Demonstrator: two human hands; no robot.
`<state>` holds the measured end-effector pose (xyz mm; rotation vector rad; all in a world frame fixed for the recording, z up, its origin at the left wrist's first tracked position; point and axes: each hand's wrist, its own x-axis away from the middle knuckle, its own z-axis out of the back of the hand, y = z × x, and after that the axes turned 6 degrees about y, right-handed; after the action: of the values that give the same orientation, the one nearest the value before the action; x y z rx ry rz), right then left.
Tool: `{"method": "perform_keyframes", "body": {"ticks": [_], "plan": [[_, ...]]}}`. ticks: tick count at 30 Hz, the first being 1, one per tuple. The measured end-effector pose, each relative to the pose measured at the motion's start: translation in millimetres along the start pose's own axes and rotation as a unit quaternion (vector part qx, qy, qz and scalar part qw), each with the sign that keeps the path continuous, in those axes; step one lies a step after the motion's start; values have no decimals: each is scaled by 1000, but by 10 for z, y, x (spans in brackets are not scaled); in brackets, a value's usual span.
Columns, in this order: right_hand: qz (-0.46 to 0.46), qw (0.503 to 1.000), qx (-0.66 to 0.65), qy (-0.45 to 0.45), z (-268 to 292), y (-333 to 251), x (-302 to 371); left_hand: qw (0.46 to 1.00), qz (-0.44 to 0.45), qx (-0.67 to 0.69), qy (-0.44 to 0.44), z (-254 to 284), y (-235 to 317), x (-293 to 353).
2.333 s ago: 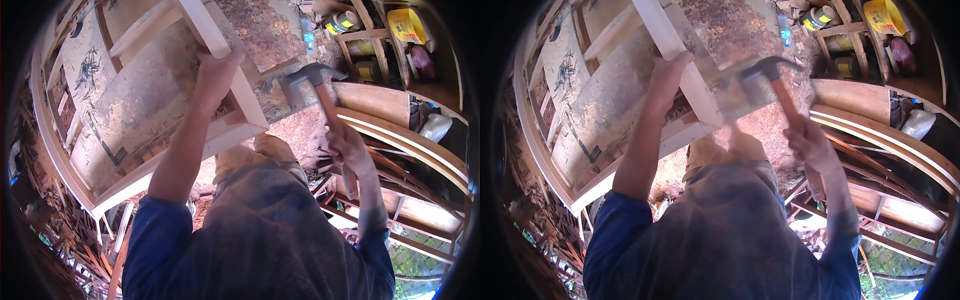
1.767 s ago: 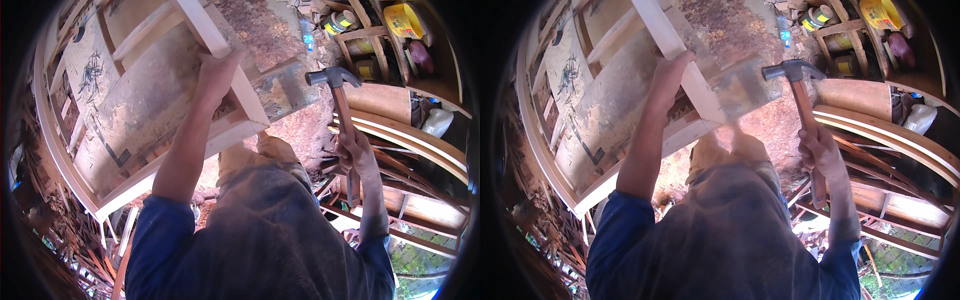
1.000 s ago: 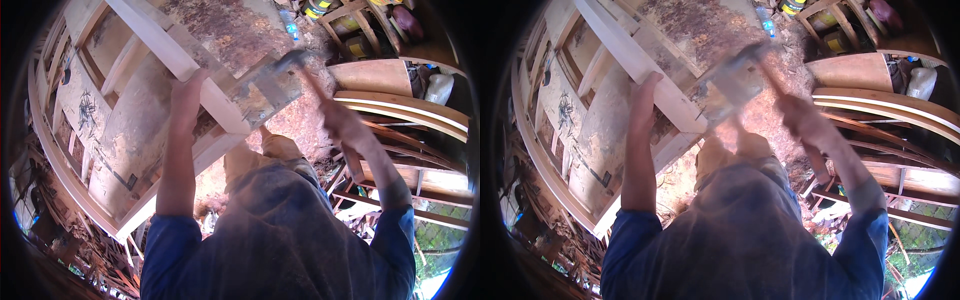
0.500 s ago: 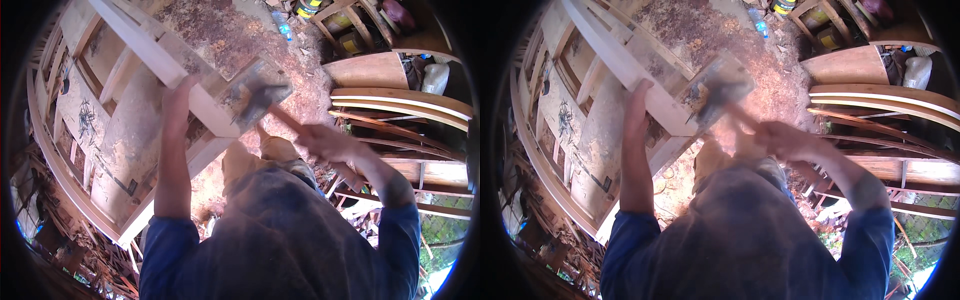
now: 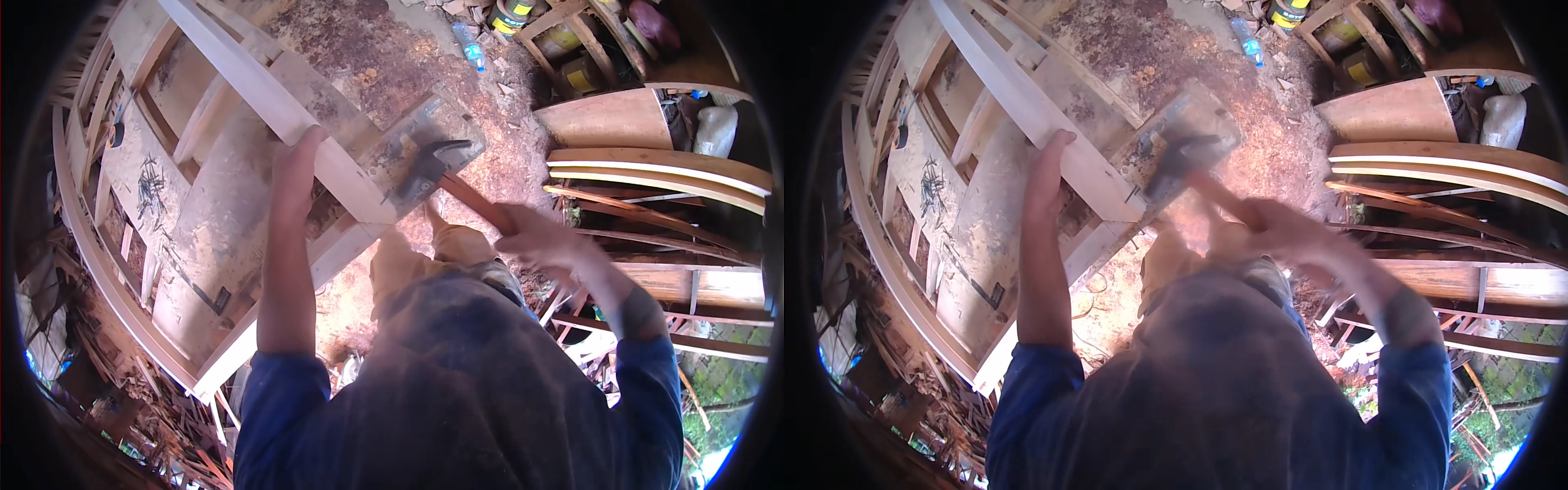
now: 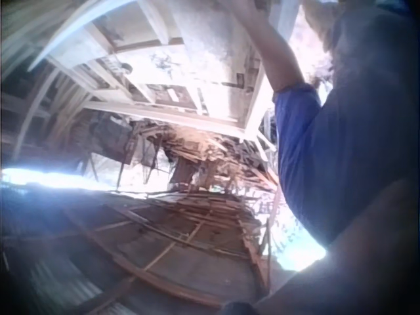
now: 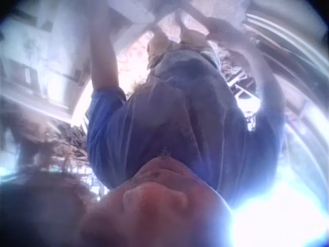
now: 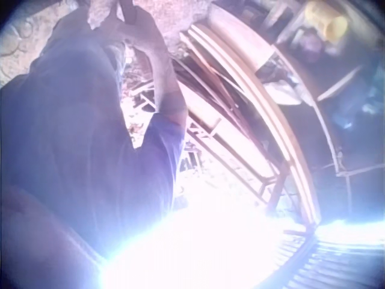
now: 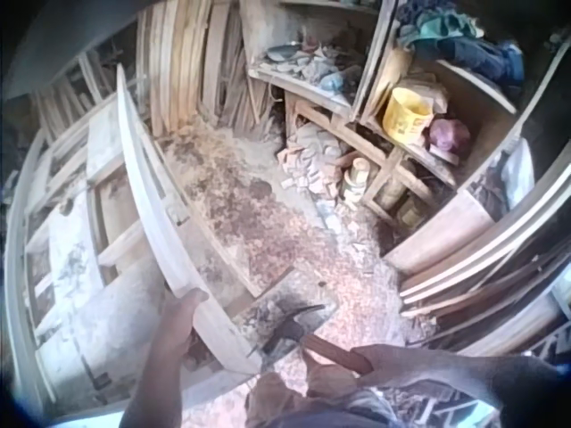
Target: The person assembles a wooden frame by hammering nails into the joints and attaching a wooden slat diagonally across the frame.
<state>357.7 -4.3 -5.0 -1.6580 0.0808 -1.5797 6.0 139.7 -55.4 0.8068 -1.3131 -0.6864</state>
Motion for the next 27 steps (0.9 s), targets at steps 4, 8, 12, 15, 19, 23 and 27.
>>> {"method": "perform_keyframes", "body": {"ticks": [4, 8, 12, 15, 19, 23, 27], "plan": [[-9, 997, -73, -10, -21, -150, 82, 999, -29, -17, -9, 32, 128, 137], [-19, 991, -131, 4, -95, -63, 51, 898, -292, -308, 112, 194, 117, 775], [-8, 988, -152, 20, -189, -38, 106, 772, -390, -502, 11, 536, -37, 1493], [0, 988, -146, 42, -69, -114, 193, 712, -372, -596, -9, 624, -264, 1523], [100, 965, -149, 191, 547, -59, 240, 740, -284, -610, -18, 599, -368, 1532], [219, 901, -146, 345, 392, 361, -222, 708, -337, -620, -8, 576, -431, 1487], [205, 974, -33, 91, -224, 281, -67, 717, -308, -626, 0, 650, -480, 1498]]}}
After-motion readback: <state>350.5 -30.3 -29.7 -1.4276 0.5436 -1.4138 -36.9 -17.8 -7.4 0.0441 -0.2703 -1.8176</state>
